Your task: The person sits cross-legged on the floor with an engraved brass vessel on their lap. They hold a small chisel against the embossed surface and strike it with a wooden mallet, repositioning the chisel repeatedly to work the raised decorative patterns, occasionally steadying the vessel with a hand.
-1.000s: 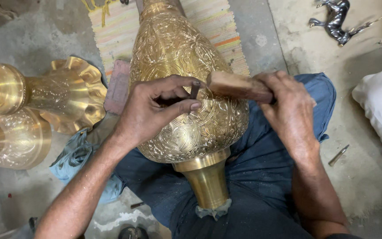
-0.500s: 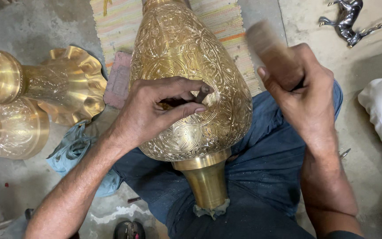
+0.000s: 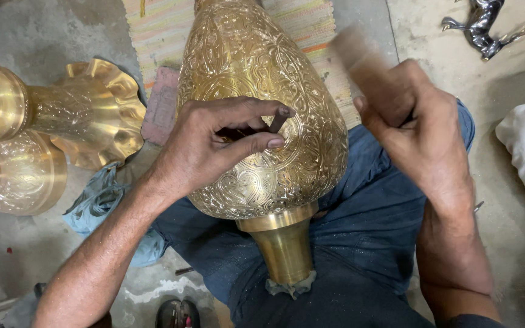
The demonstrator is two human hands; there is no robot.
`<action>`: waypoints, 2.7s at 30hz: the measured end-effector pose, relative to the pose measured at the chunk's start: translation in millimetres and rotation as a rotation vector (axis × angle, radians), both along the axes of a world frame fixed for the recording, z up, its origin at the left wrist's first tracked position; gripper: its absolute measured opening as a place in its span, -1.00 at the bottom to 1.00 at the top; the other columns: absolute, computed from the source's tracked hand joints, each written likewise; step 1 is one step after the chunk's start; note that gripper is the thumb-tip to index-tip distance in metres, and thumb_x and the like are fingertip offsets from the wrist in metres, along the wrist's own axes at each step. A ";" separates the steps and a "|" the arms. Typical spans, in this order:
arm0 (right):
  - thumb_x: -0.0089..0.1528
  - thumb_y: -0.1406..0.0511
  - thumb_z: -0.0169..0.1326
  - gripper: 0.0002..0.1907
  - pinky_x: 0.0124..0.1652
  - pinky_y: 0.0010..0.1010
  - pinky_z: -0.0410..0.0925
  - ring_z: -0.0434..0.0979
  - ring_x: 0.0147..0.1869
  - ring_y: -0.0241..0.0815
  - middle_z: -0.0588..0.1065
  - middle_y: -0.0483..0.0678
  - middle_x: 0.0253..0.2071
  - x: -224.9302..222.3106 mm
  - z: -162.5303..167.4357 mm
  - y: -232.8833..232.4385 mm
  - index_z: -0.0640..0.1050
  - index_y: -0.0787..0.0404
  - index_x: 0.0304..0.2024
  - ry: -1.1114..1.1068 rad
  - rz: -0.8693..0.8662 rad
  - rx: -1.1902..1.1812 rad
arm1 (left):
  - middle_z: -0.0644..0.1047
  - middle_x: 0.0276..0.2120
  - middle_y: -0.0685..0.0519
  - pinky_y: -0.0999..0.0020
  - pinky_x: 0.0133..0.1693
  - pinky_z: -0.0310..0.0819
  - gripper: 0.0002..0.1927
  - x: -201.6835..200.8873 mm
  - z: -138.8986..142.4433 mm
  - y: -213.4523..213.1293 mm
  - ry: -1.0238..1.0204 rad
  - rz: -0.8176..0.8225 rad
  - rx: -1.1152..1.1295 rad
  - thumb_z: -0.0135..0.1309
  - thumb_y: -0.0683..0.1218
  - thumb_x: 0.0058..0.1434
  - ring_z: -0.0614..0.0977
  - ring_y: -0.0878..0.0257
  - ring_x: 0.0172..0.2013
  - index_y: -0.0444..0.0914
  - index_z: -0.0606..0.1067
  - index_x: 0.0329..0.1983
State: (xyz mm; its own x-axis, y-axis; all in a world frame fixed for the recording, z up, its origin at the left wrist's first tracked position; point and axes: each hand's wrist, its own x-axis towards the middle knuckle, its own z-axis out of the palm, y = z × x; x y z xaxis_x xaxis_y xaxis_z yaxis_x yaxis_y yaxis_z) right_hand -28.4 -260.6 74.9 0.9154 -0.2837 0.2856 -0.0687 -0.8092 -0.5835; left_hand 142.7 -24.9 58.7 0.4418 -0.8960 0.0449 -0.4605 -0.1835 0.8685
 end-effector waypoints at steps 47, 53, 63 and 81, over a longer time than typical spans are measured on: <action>0.13 0.49 0.12 -0.61 -0.19 -0.31 0.47 0.62 -0.10 -0.08 0.55 0.05 -0.18 4.6 -4.3 -6.3 0.46 0.38 0.04 0.021 0.116 0.145 | 0.69 -0.07 0.01 0.39 -0.11 0.75 -0.62 -4.5 -0.9 1.6 -0.033 0.026 -0.049 0.30 -0.02 0.26 0.77 0.29 -0.15 -0.22 0.59 0.11; 0.27 0.37 0.31 -0.78 -0.28 -0.17 0.40 0.54 -0.33 0.08 0.53 0.11 -0.39 6.8 -0.6 -2.6 0.52 0.31 -0.14 0.282 -0.133 0.275 | 0.70 -0.12 0.03 0.40 -0.16 0.74 -0.64 -2.1 -0.2 0.6 0.017 0.028 -0.012 0.33 -0.04 0.24 0.77 0.31 -0.19 -0.22 0.60 0.07; 0.14 0.39 0.30 -0.67 -0.11 -0.03 0.39 0.57 -0.10 0.22 0.55 0.16 -0.26 10.9 -32.5 -17.5 0.49 0.29 -0.09 0.304 0.004 -0.148 | 0.70 -0.29 0.04 0.48 -0.26 0.65 -0.66 -12.3 0.4 10.2 0.125 0.261 -0.196 0.28 -0.14 0.33 0.73 0.35 -0.29 -0.28 0.56 0.14; 0.14 0.35 0.30 -0.57 0.02 -0.10 0.41 0.59 -0.01 0.05 0.59 0.05 -0.09 66.0 0.6 -25.2 0.56 0.22 0.07 0.055 0.360 -0.378 | 0.68 -0.26 0.03 0.52 -0.26 0.66 -0.69 -86.6 -17.4 -2.8 0.117 0.862 -0.331 0.29 -0.21 0.30 0.73 0.39 -0.25 -0.34 0.52 0.07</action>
State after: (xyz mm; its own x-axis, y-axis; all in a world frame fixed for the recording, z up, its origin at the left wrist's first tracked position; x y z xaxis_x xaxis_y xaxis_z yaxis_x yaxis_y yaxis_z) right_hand 37.6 -285.8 75.5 0.9525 0.1650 0.2560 0.2300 -0.9406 -0.2496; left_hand 56.1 -27.6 41.3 0.9667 -0.2054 0.1527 -0.1865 -0.1565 0.9699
